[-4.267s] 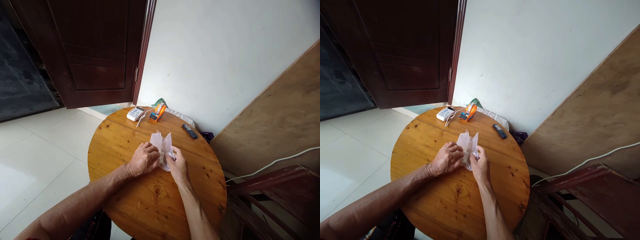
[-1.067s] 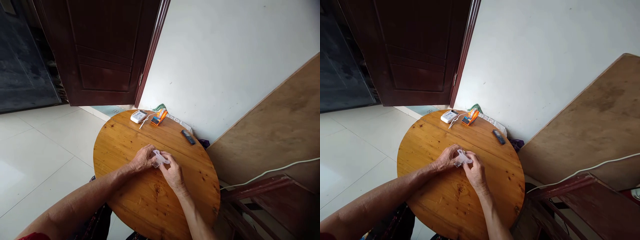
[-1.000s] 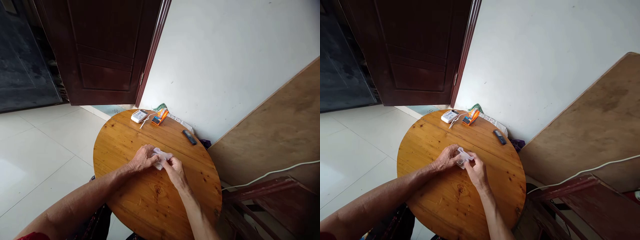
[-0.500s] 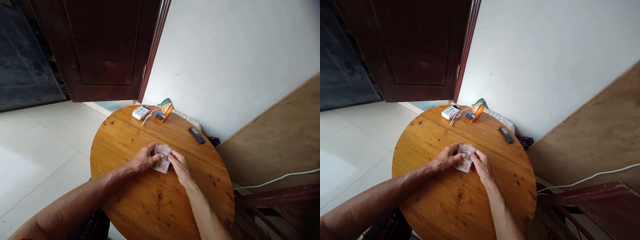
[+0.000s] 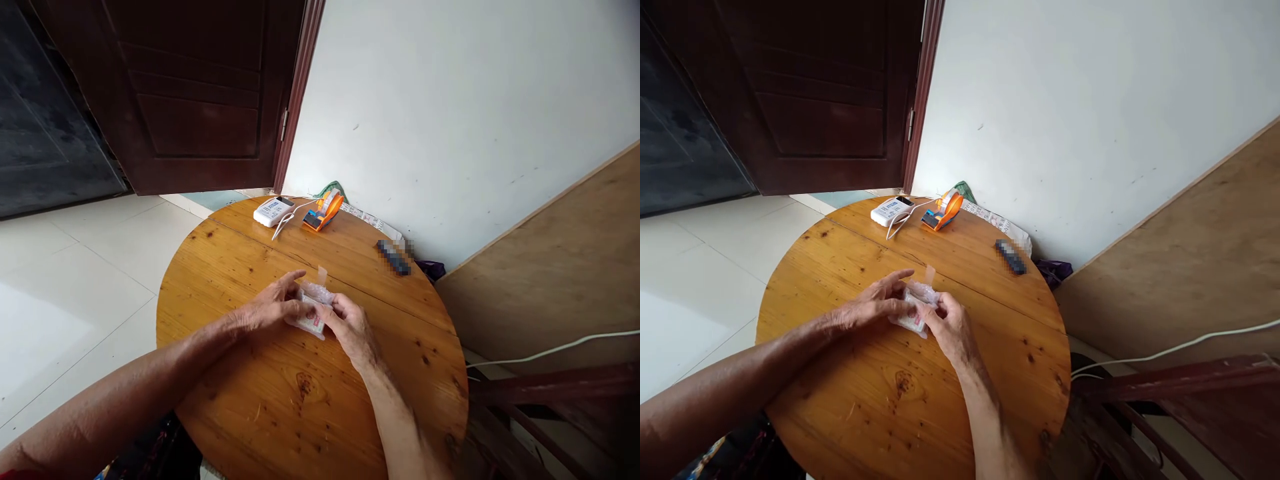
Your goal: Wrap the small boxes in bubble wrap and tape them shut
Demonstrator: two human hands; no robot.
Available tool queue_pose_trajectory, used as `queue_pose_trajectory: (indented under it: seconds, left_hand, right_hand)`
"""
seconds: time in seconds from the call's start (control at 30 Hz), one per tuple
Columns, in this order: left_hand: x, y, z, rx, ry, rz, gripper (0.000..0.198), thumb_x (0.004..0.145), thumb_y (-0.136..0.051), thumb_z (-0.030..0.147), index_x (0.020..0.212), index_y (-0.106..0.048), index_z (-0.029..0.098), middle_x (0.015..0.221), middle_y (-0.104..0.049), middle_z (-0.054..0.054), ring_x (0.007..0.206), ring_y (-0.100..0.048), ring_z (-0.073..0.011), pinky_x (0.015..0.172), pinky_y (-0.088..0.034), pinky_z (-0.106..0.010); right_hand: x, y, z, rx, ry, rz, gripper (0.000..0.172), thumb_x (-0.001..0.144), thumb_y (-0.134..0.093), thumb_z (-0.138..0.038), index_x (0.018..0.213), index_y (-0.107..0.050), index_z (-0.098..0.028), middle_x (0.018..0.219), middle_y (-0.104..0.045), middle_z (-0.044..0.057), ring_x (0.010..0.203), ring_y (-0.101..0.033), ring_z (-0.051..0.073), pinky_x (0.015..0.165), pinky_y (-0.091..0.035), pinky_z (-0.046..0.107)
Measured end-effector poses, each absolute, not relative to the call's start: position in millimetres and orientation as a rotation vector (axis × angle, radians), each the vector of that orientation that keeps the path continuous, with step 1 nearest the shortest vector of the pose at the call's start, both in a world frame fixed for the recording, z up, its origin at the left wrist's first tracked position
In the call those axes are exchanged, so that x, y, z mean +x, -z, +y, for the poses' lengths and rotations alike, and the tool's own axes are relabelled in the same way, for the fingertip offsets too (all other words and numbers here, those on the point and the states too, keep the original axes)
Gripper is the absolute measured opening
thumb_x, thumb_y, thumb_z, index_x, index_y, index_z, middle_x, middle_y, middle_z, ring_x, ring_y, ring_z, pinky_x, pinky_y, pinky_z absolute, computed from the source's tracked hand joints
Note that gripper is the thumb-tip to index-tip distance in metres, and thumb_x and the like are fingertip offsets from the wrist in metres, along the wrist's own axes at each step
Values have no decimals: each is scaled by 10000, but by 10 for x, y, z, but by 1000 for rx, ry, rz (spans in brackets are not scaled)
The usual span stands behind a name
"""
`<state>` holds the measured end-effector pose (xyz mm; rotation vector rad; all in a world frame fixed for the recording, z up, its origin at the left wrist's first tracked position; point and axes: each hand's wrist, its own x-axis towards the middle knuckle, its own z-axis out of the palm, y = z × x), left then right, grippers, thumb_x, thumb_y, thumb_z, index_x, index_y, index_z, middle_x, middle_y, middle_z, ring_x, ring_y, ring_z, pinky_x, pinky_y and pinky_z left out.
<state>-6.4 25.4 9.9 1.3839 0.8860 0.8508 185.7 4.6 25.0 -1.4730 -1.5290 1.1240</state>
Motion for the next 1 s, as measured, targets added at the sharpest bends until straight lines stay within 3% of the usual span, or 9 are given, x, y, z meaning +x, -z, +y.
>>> queue_pose_trajectory:
  seconds: [0.13,0.33,0.5,0.7,1.0]
  left_hand:
    - [-74,8,239,1389,-862,812,792,770,-671,274,1480,-335,173,1120,-628,-73,966,-600,-196,832,-492,-344]
    - [-30,65,244,1464,-928,766,687,822,-607,244,1461,-364,183,1123,-617,-62,1000,-581,-190,895,-479,-348]
    - [21,47,268,1480,-940,712,653,822,-572,209,1445,-376,190,1175,-620,-73,1004,-586,-193,908,-482,-357]
    - [46,64,291,1522,-921,736,640,836,-557,235,1443,-364,169,1182,-620,-80,1010,-593,-199,913,-488,-359]
    - [53,85,301,1560,-919,786,611,853,-559,294,1431,-398,179,1162,-616,-65,984,-581,-187,916,-477,-350]
  right_hand:
    - [1852,-278,37,-1497,-989,-1617,340,815,-582,-530,738,-652,-206,603,-638,-3,568,-553,152,550,-412,254]
    - [1840,-335,26,-1484,-839,-1697,356,835,-560,-510,663,-647,-211,593,-638,-4,572,-550,152,579,-406,251]
    - [1849,-278,58,-1508,-811,-1672,458,862,-515,-564,580,-563,-207,551,-546,-15,564,-485,142,557,-365,250]
    - [1791,-154,163,-1408,-838,-1494,335,855,-547,-500,762,-647,-194,727,-630,6,681,-531,162,635,-429,248]
    - [1764,-126,162,-1350,-752,-1482,351,886,-559,-485,775,-692,-180,685,-633,-8,646,-543,150,610,-436,246]
